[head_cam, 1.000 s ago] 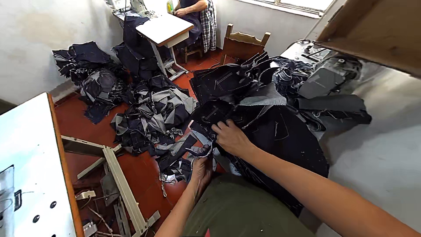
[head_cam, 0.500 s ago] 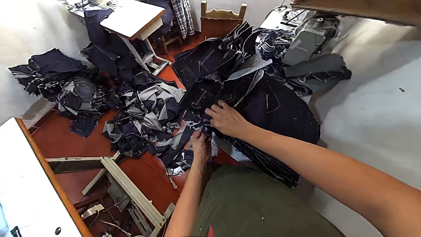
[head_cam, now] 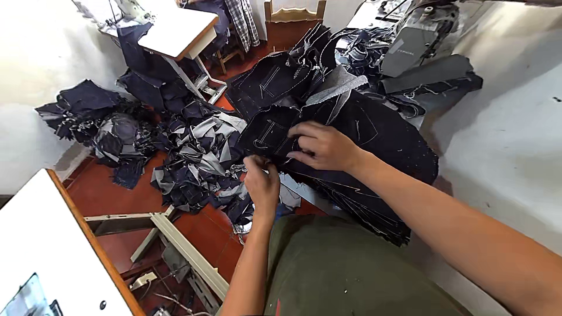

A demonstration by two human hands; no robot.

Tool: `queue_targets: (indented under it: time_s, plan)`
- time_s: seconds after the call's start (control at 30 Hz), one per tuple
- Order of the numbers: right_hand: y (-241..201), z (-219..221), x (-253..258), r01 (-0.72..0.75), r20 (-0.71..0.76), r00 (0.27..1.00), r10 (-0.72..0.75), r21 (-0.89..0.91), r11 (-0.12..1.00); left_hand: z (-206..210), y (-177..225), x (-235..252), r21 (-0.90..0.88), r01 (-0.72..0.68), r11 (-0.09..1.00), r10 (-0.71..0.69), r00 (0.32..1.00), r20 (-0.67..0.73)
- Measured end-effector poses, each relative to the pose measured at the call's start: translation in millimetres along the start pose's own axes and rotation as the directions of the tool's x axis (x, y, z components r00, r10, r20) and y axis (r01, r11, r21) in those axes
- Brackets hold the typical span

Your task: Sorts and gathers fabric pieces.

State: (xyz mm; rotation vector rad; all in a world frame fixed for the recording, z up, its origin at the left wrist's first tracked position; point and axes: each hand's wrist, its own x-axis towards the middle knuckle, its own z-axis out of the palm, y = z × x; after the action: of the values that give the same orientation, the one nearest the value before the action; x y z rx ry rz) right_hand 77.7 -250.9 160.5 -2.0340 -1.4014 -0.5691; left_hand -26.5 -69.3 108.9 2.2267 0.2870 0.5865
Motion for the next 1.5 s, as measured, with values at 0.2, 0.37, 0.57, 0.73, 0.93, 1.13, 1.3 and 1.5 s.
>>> queue_targets:
  time_s: [0.2, 0.37, 0.57, 0.73, 0.93, 1.13, 1.3, 1.5]
  plan:
    - [6.9, 15.0, -35.5, -0.288, 0.06, 0.956, 0.286, 0.032, 0.957, -1.1, -26.0, -40.5, -0.273, 0.102, 0.956, -0.026, 0.963, 0.268]
    - [4.2, 33.8, -39.3, -0.275, -0.108, 0.961, 0.255, -0.252, 0.928, -7.6, -27.3, -37.1, -0.661, 0.256, 0.705, -0.16, 0.966, 0.203]
    - [16.3, 26.7, -43.8, -0.254, -0.062, 0.967, 0.246, -0.273, 0.928, 6.3, -49.6, -33.2, -0.36, 0.102, 0.928, -0.002, 0.964, 0.267]
    - [14.1, 35.2, -53.9, -0.284, -0.199, 0.952, 0.231, -0.298, 0.911, -1.9, -51.6, -39.0, -0.256, -0.124, 0.959, 0.18, 0.962, 0.208]
    - [5.5, 45.8, -53.7, -0.128, -0.071, 0.991, 0.113, -0.284, 0.95, 9.2, -56.9, -32.9, -0.019, -0.285, 0.958, 0.282, 0.932, 0.23]
    - [-8.7, 36.5, -37.3, -0.238, 0.043, 0.968, 0.248, -0.158, 0.958, -10.9, -61.2, -40.1, -0.179, 0.035, 0.983, 0.06, 0.864, 0.5]
    - [-15.6, 43.8, -42.4, -0.324, 0.156, 0.936, 0.317, 0.023, 0.946, -17.4, -22.0, -23.6, 0.056, 0.039, 0.998, -0.069, 0.547, 0.834]
    - [-3.6, 24.9, -45.7, -0.395, 0.158, 0.919, 0.362, 0.382, 0.835, -39.1, 17.8, -2.2, -0.647, -0.036, 0.762, 0.388, 0.825, 0.41]
